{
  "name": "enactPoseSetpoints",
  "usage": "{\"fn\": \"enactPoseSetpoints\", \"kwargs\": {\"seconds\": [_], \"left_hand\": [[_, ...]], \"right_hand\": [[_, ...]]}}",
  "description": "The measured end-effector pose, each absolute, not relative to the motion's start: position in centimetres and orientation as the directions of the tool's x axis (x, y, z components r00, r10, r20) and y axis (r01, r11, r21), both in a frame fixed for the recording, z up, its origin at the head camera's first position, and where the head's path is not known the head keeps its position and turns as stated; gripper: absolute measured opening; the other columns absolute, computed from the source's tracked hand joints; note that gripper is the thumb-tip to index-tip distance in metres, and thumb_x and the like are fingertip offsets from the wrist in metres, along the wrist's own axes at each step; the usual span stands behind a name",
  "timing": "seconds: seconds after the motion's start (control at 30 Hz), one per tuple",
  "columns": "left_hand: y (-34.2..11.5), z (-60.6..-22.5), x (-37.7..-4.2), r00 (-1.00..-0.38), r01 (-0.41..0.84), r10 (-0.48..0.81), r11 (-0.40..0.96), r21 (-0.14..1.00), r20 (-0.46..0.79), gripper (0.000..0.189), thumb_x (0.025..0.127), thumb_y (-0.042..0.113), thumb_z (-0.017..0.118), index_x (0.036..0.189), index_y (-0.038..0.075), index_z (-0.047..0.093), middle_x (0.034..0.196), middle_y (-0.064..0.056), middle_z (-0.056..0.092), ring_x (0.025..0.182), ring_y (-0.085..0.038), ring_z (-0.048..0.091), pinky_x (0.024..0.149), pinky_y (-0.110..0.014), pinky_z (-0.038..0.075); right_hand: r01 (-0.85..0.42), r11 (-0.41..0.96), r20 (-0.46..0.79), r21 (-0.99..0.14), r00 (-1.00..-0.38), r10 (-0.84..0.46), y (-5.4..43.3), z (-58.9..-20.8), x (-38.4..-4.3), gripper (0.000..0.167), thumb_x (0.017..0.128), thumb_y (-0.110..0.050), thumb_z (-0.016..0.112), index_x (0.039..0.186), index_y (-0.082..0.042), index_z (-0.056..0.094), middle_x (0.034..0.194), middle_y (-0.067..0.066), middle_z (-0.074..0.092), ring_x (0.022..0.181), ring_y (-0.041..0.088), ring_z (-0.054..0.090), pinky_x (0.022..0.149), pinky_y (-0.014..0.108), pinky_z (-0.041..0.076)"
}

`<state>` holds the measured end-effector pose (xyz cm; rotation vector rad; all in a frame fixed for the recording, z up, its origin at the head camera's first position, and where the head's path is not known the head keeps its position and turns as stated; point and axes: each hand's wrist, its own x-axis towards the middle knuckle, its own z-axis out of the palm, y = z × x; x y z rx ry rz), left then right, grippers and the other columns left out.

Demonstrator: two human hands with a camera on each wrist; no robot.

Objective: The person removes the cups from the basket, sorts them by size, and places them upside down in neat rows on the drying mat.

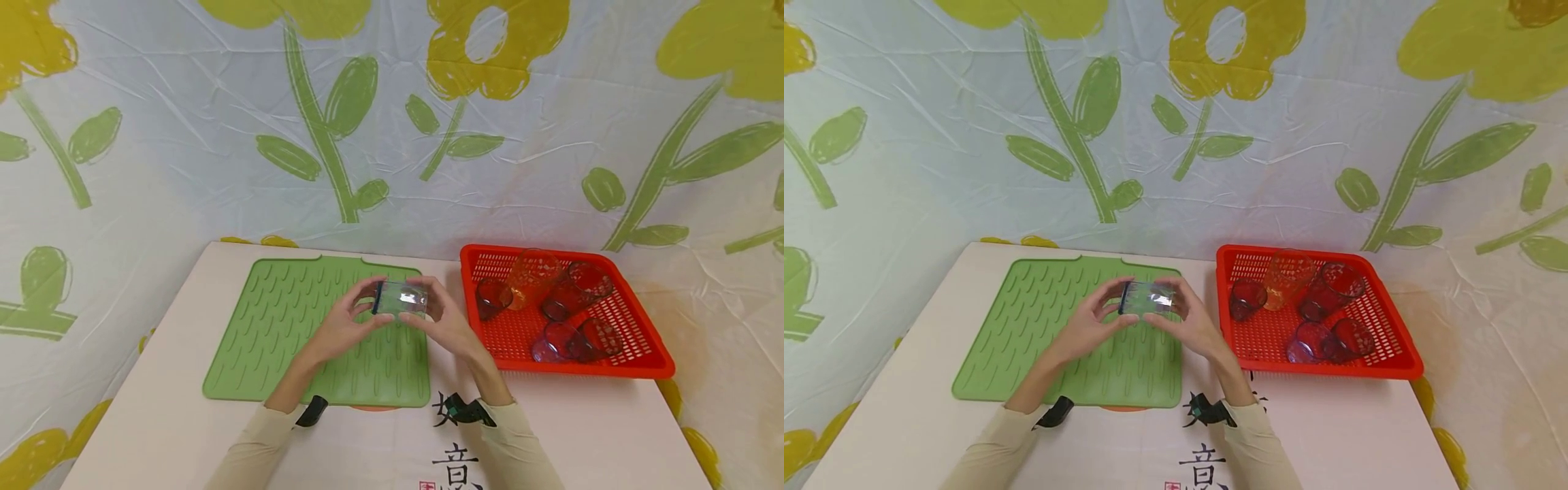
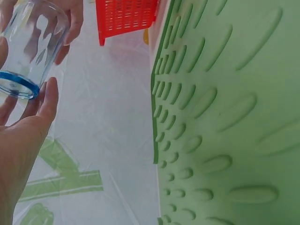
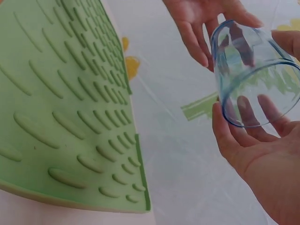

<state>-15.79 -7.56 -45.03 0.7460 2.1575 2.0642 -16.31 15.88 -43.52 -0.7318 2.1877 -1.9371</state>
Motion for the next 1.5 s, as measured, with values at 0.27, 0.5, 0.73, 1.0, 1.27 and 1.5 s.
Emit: {"fn": "enactPoseSetpoints", "kwargs": {"seconds": [0.27,0.5,0.73,1.0,1.27,1.5], "left_hand": [[-8.0,-44.3,-15.9,-0.86,0.306,0.417,-0.043,0.951,0.295,0.063,0.098,0.007,0.071,0.154,0.011,0.043,0.15,-0.013,0.046,0.14,-0.027,0.046,0.113,-0.045,0.043],[-7.7,-43.8,-15.7,-0.871,0.344,0.401,0.086,0.935,0.284,0.064,0.094,0.017,0.078,0.151,0.022,0.049,0.146,-0.001,0.048,0.135,-0.022,0.048,0.115,-0.048,0.039],[-6.6,-43.2,-15.8,-0.854,0.444,0.387,0.193,0.875,0.348,0.063,0.087,0.024,0.086,0.143,0.018,0.059,0.135,-0.004,0.053,0.122,-0.021,0.055,0.109,-0.043,0.046],[-6.4,-43.1,-15.9,-0.844,0.479,0.387,0.235,0.846,0.37,0.063,0.086,0.022,0.087,0.141,0.011,0.059,0.131,-0.005,0.054,0.119,-0.019,0.056,0.107,-0.043,0.047],[-7.5,-43.6,-16.3,-0.846,0.476,0.385,0.236,0.847,0.368,0.054,0.093,0.021,0.079,0.142,0.009,0.059,0.133,-0.009,0.055,0.118,-0.022,0.057,0.103,-0.045,0.05],[-9.5,-43.9,-16.8,-0.865,0.465,0.347,0.284,0.838,0.362,0.04,0.1,0.018,0.071,0.137,0.005,0.062,0.13,-0.011,0.06,0.115,-0.027,0.059,0.097,-0.047,0.053]], "right_hand": [[-0.293,0.17,0.184,-0.941,-0.865,-0.467,15.7,-43.7,-16.1,0.061,0.092,-0.01,0.078,0.145,-0.012,0.049,0.144,0.016,0.053,0.136,0.027,0.051,0.118,0.044,0.036],[-0.332,0.254,0.182,-0.908,-0.861,-0.475,15.1,-43.9,-15.9,0.071,0.089,-0.017,0.082,0.15,-0.015,0.047,0.143,0.005,0.056,0.136,0.026,0.051,0.117,0.049,0.036],[-0.407,0.32,0.232,-0.855,-0.853,-0.467,14.2,-44.4,-15.8,0.072,0.088,-0.02,0.084,0.148,-0.013,0.045,0.134,0.007,0.063,0.122,0.022,0.059,0.103,0.051,0.049],[-0.409,0.305,0.259,-0.86,-0.865,-0.429,13.3,-45.0,-16.0,0.076,0.085,-0.012,0.085,0.149,-0.009,0.044,0.132,0.011,0.065,0.117,0.024,0.062,0.098,0.04,0.052],[-0.384,0.32,0.233,-0.866,-0.877,-0.42,12.6,-45.3,-16.2,0.074,0.087,-0.016,0.084,0.148,-0.007,0.044,0.133,0.008,0.063,0.12,0.023,0.061,0.101,0.051,0.05],[-0.332,0.336,0.197,-0.881,-0.904,-0.379,12.2,-45.4,-16.9,0.074,0.086,-0.022,0.085,0.147,-0.012,0.045,0.129,0.005,0.064,0.117,0.021,0.061,0.099,0.055,0.051]]}}
